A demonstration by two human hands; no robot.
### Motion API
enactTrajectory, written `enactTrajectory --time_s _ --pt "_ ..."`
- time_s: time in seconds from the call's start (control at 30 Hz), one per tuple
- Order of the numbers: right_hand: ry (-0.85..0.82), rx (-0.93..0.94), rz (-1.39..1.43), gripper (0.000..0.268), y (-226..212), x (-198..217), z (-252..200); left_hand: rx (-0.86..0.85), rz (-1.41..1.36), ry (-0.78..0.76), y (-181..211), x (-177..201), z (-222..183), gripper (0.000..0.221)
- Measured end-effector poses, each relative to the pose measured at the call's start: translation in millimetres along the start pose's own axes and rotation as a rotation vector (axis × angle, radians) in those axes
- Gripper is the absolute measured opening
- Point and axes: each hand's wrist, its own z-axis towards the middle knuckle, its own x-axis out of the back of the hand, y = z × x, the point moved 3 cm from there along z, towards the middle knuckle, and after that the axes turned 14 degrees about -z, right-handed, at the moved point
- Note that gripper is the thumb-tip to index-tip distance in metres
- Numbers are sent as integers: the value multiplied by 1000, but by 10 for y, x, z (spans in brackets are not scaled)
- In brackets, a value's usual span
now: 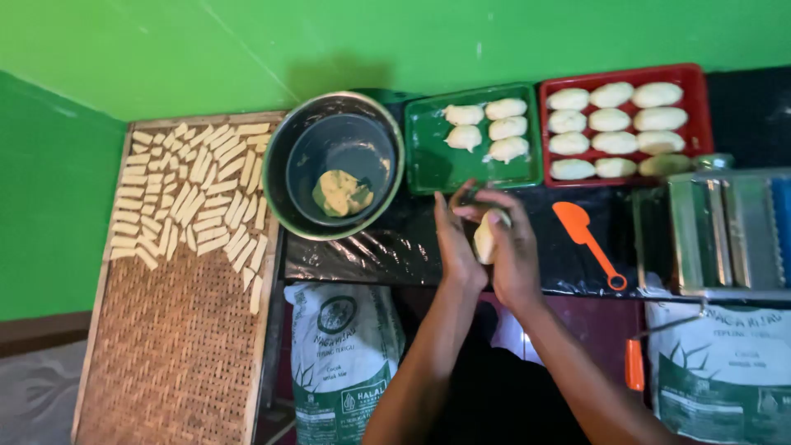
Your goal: Flatten dough balls, roll them into thin sheets, and cut them into strips to be placed on a drying tray.
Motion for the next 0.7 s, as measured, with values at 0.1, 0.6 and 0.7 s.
enactTrajectory --time_s 0.1,0.6,0.7 --pt "34 87 -197 28 243 253 -111 -17 2 -71 -15 -13 91 68" --pt "-3 64 -329 65 -43 99 -245 -82 172 -272 7 -18 -99 76" --pt "-140 333 -389 79 -310 -129 -417 -77 182 -459 182 -34 79 89"
